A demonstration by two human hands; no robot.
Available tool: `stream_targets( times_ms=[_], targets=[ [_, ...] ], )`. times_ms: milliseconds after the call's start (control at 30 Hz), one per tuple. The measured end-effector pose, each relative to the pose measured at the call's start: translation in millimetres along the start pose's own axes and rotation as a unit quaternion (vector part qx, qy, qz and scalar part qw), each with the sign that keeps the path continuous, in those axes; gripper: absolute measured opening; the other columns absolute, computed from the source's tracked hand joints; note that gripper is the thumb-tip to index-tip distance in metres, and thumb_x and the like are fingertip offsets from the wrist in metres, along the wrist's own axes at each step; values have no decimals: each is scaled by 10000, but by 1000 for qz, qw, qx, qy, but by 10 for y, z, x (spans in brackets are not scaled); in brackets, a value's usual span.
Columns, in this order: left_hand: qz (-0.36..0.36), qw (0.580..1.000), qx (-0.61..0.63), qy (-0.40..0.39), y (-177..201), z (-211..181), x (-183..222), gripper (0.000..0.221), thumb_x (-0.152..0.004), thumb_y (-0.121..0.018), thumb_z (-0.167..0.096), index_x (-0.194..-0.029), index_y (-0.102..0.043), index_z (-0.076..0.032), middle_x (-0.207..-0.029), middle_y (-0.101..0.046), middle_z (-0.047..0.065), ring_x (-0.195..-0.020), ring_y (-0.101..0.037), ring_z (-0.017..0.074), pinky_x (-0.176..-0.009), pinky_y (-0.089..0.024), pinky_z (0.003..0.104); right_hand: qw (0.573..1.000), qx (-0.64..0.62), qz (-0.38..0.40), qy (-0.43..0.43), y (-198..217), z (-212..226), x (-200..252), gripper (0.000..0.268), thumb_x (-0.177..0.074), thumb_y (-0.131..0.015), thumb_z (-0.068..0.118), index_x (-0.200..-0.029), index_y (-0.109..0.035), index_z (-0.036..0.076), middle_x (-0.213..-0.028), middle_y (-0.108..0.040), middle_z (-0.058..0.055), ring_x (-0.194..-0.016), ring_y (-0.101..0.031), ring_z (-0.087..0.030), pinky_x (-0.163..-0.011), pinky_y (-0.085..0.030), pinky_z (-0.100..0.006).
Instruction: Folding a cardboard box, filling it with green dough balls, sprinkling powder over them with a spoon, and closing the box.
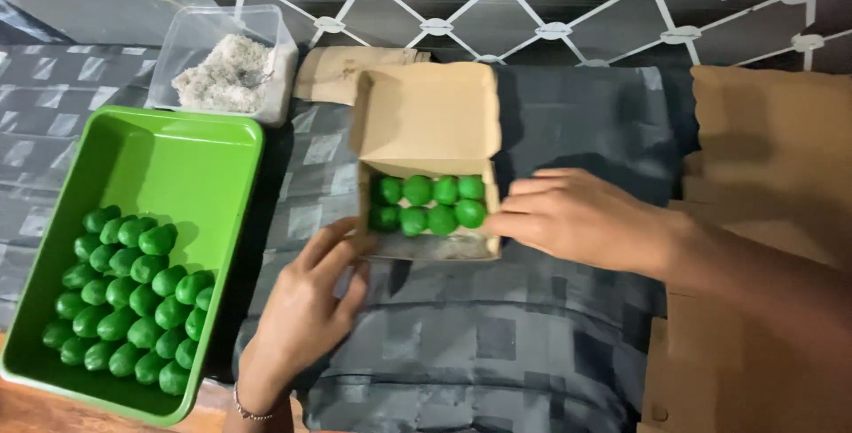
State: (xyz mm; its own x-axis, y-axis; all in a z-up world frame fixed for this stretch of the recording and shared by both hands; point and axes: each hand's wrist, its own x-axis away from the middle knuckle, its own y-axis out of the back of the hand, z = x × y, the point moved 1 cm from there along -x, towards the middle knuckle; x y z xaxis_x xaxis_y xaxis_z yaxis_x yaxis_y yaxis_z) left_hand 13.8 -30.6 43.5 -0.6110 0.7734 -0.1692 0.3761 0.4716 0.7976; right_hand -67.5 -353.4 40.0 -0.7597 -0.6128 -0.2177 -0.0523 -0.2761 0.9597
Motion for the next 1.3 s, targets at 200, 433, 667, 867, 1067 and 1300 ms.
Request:
stream_targets(
  times_ms=[200, 433, 667, 867, 1067, 1300],
  targets=[
    [50, 991, 102, -65, -322, -281, -260, 328, -948, -543, -77, -1267, -602, -34, -1358, -564, 221, -1305, -585, 379, -1063, -493, 440, 998, -5, 28, -48, 124, -78, 711, 198, -967, -647, 218, -1146, -715, 170, -934, -732, 11, -881, -659, -217, -699, -514, -391],
    [66, 984, 142, -82, -387, -515, -514, 354, -1003, -505, -91, -1350, -565, -56, -1313, -578, 170, -1183, -644, 342, -1000, -523, 416, 995, -50, -20, -89, 378, 3, 908, 245, -870, -689, 28, -1105, -750, 61, -977, -798, -14, -867, -721, -216, -744, -583, -386],
    [23, 958, 211, 190, -446, -358, -977, 530, -936, -558, -415, -1381, -567, -128, -1155, -751, 43, -985, -726, 159, -865, -581, 315, 896, -223, -104, -369, 263, -171, 1036, 96, -963, -615, 66, -1053, -641, 88, -877, -782, -35, -585, -663, -117, -502, -525, -233],
    [3, 915, 300, 271, -688, -151, -1300, 411, -940, -631, -444, -1194, -764, -149, -918, -756, 10, -870, -659, 108, -802, -540, 304, 757, -404, -252, -448, -228, -427, 1107, 296, -999, -619, 140, -1259, -602, -1, -1059, -747, -192, -796, -755, -272, -501, -573, -305],
    [-50, 907, 383, 166, -692, -134, -1265, 264, -998, -642, -188, -1188, -769, -54, -863, -716, 108, -892, -584, 160, -853, -544, 367, 760, -388, -303, -424, -383, -403, 1092, 220, -1003, -651, 106, -1189, -689, -5, -966, -754, -136, -795, -738, -208, -528, -566, -288],
    [-40, 928, 365, 69, -784, 64, -1158, 283, -960, -616, 13, -1189, -745, -94, -877, -646, 90, -906, -575, 185, -883, -529, 406, 763, -331, -355, -426, -629, -374, 1295, 47, -957, -722, 16, -982, -709, -21, -748, -696, -109, -663, -676, -182, -523, -539, -262]
  ],
)
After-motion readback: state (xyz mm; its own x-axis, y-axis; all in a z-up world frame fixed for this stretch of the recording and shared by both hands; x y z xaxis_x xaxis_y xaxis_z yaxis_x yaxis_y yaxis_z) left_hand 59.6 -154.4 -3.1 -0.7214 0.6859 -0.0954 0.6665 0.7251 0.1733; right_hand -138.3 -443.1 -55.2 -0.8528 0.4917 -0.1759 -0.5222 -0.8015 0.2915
